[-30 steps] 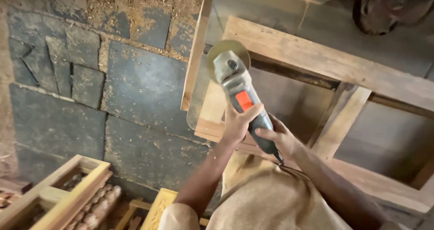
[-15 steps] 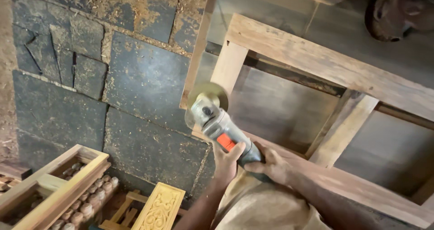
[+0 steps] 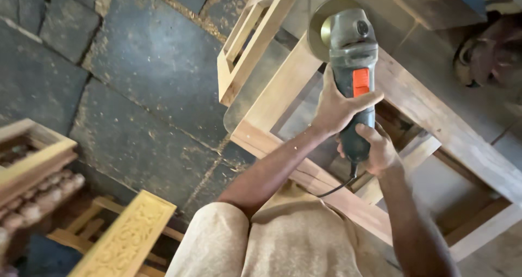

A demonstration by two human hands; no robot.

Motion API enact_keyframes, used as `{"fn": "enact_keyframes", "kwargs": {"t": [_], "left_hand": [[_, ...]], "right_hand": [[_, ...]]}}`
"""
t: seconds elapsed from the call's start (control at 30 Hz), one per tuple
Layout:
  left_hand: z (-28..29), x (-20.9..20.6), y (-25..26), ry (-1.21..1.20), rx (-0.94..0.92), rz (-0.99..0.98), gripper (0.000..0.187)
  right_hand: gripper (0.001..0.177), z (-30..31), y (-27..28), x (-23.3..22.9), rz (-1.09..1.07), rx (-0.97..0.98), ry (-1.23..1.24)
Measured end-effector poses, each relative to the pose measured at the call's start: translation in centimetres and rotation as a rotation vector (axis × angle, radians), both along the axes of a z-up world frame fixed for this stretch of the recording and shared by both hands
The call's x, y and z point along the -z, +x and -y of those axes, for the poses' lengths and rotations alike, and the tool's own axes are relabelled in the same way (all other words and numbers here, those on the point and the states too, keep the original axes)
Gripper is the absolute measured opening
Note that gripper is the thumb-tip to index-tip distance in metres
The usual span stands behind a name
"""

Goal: The person uses an angle grinder with a sanding disc to smooth the surface of a wooden frame. They systematically move the tool along the edges and flat surfaces of the frame, generating wood dust. The person briefly pauses to wipe the surface with their hand before continuing the sanding process.

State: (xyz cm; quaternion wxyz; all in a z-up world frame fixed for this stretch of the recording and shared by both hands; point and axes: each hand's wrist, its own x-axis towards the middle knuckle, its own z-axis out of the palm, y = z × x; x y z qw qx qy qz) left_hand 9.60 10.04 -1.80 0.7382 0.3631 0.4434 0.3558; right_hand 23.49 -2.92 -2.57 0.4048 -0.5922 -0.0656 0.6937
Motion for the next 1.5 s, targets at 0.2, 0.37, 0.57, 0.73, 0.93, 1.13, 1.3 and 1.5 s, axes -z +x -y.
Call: {"fn": "enact_keyframes", "kwargs": {"t": [0.2,0.37,0.57,0.73,0.93,1.13,1.3,1.5], "left_hand": [[3.8,0.4,-3.2,-0.039,-0.068,0.022,0.110],[7.6,0.6,-5.8,-0.023,-0.141,-0.015,0.106],[11.5,0.6,-9.0,-0.063,-0.236,0.030,0.103],[14.3,0.3,-10.5,-0.051,-0.286,-0.004,0.100],[18.1,-0.1,-12.1,-0.067,-0.356,0.098,0.096],[21.6,-0.2,-13.3,-0.058,-0.377,-0.005,0.086],[23.4,-0.3,-13.4,-0.038,-0.410,0.048,0.079],[19.0,-0.7,-11.5,-0.146,-0.337,0.091,0.074]], "right_hand": [[0.056,2.9,-1.7,0.7,-0.043,-0.068,0.069],[0.055,5.8,-3.3,0.8,-0.124,-0.136,0.066],[0.059,8.1,-5.4,1.0,-0.129,-0.271,0.060],[0.061,9.7,-7.0,0.3,-0.107,-0.330,0.032],[0.064,11.7,-9.2,-0.9,-0.162,-0.394,0.007],[0.085,12.9,-11.8,-3.0,-0.050,-0.408,0.007],[0.100,13.4,-12.1,-4.6,0.042,-0.513,-0.040],[0.079,10.7,-9.5,-2.9,-0.009,-0.463,-0.136]]}}
